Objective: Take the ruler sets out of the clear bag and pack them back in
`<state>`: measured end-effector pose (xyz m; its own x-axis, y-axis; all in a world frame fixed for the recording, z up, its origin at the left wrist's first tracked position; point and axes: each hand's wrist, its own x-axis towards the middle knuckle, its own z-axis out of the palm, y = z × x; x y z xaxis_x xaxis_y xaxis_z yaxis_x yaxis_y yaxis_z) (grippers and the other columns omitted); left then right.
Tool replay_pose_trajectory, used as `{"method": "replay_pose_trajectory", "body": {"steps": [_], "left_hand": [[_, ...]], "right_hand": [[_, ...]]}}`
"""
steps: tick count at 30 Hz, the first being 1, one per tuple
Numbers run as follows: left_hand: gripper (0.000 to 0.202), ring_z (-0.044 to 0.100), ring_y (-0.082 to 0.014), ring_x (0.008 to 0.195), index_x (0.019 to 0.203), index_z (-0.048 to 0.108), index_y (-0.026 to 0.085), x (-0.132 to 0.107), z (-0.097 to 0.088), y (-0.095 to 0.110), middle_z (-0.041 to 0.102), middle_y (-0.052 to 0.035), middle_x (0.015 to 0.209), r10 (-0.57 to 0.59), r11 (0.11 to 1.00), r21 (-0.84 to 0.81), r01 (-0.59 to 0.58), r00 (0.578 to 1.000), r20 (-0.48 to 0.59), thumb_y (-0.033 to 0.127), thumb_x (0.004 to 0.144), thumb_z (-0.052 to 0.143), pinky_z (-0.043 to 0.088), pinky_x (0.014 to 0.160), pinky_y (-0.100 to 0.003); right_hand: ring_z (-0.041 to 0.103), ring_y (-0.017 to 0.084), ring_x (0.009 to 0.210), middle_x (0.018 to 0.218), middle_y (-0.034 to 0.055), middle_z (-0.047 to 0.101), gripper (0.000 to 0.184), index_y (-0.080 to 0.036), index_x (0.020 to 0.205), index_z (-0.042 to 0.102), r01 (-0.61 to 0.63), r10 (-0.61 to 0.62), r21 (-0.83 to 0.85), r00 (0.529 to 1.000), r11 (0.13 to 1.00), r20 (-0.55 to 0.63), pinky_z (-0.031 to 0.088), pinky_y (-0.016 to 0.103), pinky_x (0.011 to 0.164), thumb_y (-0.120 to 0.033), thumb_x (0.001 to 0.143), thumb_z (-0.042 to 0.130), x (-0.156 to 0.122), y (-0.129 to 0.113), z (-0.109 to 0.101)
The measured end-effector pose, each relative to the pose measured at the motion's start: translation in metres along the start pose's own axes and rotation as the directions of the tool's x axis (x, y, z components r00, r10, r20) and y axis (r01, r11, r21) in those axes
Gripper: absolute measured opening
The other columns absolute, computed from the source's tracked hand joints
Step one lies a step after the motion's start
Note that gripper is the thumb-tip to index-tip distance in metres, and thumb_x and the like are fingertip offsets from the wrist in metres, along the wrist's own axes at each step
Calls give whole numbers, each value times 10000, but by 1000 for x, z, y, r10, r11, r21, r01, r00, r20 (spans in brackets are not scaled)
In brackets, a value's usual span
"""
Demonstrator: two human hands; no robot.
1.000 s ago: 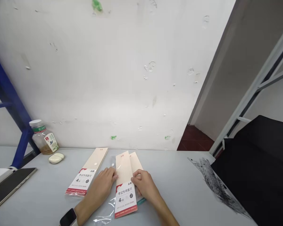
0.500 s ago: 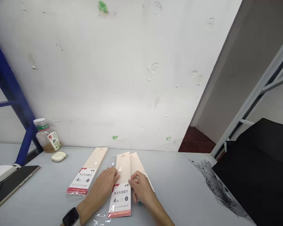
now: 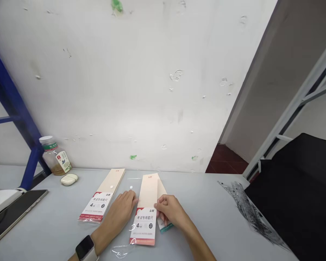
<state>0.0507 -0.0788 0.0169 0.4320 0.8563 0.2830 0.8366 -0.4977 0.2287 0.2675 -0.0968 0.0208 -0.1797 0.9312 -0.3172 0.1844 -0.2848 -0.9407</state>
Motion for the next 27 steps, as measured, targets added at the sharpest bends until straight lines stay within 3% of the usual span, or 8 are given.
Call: {"method": "replay_pose_trajectory", "body": {"steps": [6,10,16,19,23,27], "left_hand": [[345,530,-211,723,838,522,207,0,4,-3,579,-31,805,31,998,-46,-30,999,20,251,1026,237,392,699,-361],[331,540,-212,757,854,529,212,0,3,-3,580,-32,832,47,994,-102,-49,999,-25,273,1025,253,416,719,-372],[207,522,-223,1167,1034,532,225,-2,4,-4,577,-66,1255,72,976,-199,-92,992,-105,247,1017,327,444,954,-416],[203,484,-238,1253,1020,537,221,-2,9,-9,543,-81,1343,43,986,-156,-64,990,-135,263,1016,338,420,1015,-463],[224,494,-231,1269,960,530,222,-3,13,-13,558,-81,1332,56,989,-130,-67,994,-93,280,1022,322,357,1084,-516],[224,519,-211,1252,963,527,231,-4,11,-10,592,-53,1281,117,985,-124,-119,993,-26,254,1023,312,291,1128,-535]], "right_hand": [[460,67,322,561,-40,641,321,-202,695,482,16,-15,-18,999,1000,43,347,204,339,-477,764,632,1,1,13],[416,69,273,426,-74,516,378,-211,629,464,35,-34,-77,999,996,18,297,201,315,-518,837,536,-1,-1,8],[326,48,229,387,-93,472,389,-224,631,427,51,-43,-111,997,992,71,234,187,279,-526,869,492,2,2,4],[331,48,234,386,-101,462,388,-220,643,429,42,-34,-107,997,993,72,233,179,273,-539,854,496,3,3,0],[354,38,270,480,-80,517,336,-212,641,438,11,-7,-83,998,996,56,229,174,269,-464,846,524,1,-2,-7],[350,34,260,549,-60,576,262,-215,664,411,-8,15,-123,998,992,57,180,175,253,-360,877,463,-3,-6,2]]}}
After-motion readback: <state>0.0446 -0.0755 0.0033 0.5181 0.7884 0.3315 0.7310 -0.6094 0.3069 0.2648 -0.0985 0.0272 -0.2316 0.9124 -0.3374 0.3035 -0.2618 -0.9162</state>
